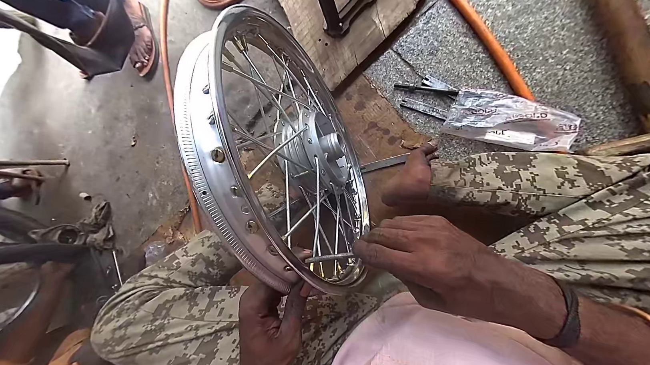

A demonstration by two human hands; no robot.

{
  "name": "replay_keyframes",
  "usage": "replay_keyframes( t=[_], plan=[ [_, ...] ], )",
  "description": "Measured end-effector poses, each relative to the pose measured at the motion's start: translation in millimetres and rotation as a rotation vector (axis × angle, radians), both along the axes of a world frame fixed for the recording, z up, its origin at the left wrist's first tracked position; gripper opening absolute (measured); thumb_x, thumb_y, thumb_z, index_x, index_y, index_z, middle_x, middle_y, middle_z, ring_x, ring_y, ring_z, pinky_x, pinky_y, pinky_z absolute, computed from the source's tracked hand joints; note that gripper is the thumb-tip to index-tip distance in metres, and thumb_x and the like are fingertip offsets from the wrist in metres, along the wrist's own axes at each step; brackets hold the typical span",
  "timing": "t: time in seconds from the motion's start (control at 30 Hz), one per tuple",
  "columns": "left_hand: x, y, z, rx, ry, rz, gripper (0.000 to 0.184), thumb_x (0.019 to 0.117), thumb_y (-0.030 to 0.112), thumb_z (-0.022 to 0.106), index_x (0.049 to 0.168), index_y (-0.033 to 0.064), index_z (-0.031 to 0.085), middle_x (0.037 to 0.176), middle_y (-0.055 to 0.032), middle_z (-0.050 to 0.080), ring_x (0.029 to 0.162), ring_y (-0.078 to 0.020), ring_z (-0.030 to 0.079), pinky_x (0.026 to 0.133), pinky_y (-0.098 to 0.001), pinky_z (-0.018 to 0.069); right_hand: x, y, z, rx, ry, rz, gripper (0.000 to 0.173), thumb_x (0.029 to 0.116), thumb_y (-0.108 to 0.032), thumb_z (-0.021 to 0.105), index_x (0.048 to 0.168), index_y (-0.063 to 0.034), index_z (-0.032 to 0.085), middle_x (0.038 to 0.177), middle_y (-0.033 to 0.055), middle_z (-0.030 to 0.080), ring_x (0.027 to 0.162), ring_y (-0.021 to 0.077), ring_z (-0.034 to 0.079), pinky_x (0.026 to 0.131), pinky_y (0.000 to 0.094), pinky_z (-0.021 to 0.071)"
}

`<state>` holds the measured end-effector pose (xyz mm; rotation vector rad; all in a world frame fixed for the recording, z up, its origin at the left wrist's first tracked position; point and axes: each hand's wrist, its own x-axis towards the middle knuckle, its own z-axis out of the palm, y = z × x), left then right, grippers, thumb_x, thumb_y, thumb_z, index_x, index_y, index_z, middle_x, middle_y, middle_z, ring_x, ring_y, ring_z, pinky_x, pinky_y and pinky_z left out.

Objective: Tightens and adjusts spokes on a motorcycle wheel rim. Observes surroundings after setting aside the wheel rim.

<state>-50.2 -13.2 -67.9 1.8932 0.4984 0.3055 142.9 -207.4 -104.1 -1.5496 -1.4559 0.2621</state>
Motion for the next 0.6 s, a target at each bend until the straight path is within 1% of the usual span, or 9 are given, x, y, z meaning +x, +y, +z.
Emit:
replay_keyframes(
  t=[0.07, 0.13, 0.23, 0.33, 0.4, 0.47, 0.53, 0.57, 0.6],
  plan=[
    [1, 0, 0, 0.008, -0.003, 0.004, 0.018, 0.098, 0.023, 0.069, 0.114, 0.0152, 0.07, 0.102, 0.0073, 0.075, 0.09, -0.0041, 0.072, 0.082, -0.0206, 0.061, -8, -1, -5, -0.035, -0.005, 0.008, 0.025, 0.0945, -0.004, 0.056, 0.115, -0.0073, 0.07, 0.1, 0.0063, 0.071, 0.09, 0.0182, 0.067, 0.076, 0.0309, 0.0552],
    [1, 1, 0, -0.006, -0.008, 0.008, 0.02, 0.097, 0.024, 0.07, 0.115, 0.0154, 0.07, 0.103, 0.0063, 0.075, 0.09, -0.0058, 0.073, 0.083, -0.0223, 0.0616, -26, 1, -22, -0.1, 0.035, -0.001, 0.026, 0.0952, -0.005, 0.057, 0.118, -0.0091, 0.069, 0.102, 0.005, 0.07, 0.095, 0.0172, 0.068, 0.08, 0.0312, 0.0569],
    [0, 0, -1, -0.014, -0.011, 0.011, 0.021, 0.0965, 0.024, 0.071, 0.116, 0.016, 0.07, 0.106, 0.005, 0.075, 0.092, -0.0072, 0.073, 0.084, -0.0231, 0.0616, -41, 13, -38, -0.167, 0.073, -0.019, 0.025, 0.0923, -0.002, 0.059, 0.115, -0.0094, 0.067, 0.096, 0.0045, 0.068, 0.09, 0.0178, 0.067, 0.077, 0.0321, 0.0567],
    [0, -2, 1, 0.017, -0.01, 0.021, 0.023, 0.0984, 0.027, 0.068, 0.119, 0.0165, 0.069, 0.111, 0.0062, 0.074, 0.095, -0.0059, 0.072, 0.084, -0.0208, 0.0606, -38, 15, -39, -0.163, 0.042, -0.101, 0.032, 0.089, 0.002, 0.059, 0.117, -0.0077, 0.068, 0.1, 0.0071, 0.069, 0.091, 0.0211, 0.067, 0.076, 0.0346, 0.0558],
    [1, -4, 0, 0.029, -0.023, 0.035, 0.022, 0.0993, 0.028, 0.066, 0.119, 0.0184, 0.069, 0.109, 0.0089, 0.075, 0.096, -0.004, 0.072, 0.085, -0.0194, 0.0599, -35, 15, -44, -0.184, 0.044, -0.184, 0.033, 0.0875, 0.004, 0.059, 0.118, -0.0048, 0.068, 0.093, 0.0082, 0.068, 0.082, 0.0207, 0.067, 0.069, 0.0334, 0.0565],
    [-2, -5, -1, 0.028, -0.034, 0.042, 0.023, 0.0993, 0.028, 0.066, 0.12, 0.0202, 0.068, 0.108, 0.0104, 0.074, 0.096, -0.0029, 0.071, 0.086, -0.0186, 0.0592, -33, 13, -53, -0.269, 0.05, -0.222, 0.031, 0.0884, 0.003, 0.062, 0.117, -0.0041, 0.068, 0.09, 0.0086, 0.066, 0.077, 0.0211, 0.068, 0.065, 0.0342, 0.0571],
    [-5, -4, -3, 0.019, -0.024, 0.027, 0.029, 0.0977, 0.026, 0.069, 0.126, 0.0198, 0.066, 0.113, 0.009, 0.074, 0.1, -0.0054, 0.072, 0.089, -0.0216, 0.0595, -31, 8, -58, -0.306, 0.022, -0.182, 0.028, 0.0853, 0.001, 0.063, 0.112, -0.0052, 0.068, 0.084, 0.007, 0.064, 0.071, 0.0208, 0.065, 0.059, 0.035, 0.0541],
    [-8, -3, -5, 0.028, -0.002, 0.029, 0.031, 0.0948, 0.025, 0.073, 0.125, 0.019, 0.065, 0.112, 0.0081, 0.074, 0.099, -0.0067, 0.072, 0.088, -0.0233, 0.0605, -30, 5, -57, -0.308, 0.022, -0.147, 0.026, 0.0857, -0.001, 0.062, 0.11, -0.0064, 0.069, 0.082, 0.0056, 0.063, 0.07, 0.0194, 0.064, 0.058, 0.0343, 0.0525],
    [-13, -3, -7, 0.037, 0.024, 0.032, 0.034, 0.091, 0.022, 0.077, 0.123, 0.0156, 0.065, 0.109, 0.0049, 0.075, 0.097, -0.01, 0.073, 0.087, -0.0266, 0.0622, -30, 2, -53, -0.311, 0.026, -0.114, 0.023, 0.0873, -0.003, 0.061, 0.108, -0.0076, 0.069, 0.083, 0.0044, 0.064, 0.07, 0.0181, 0.064, 0.058, 0.0334, 0.0523]
  ],
)
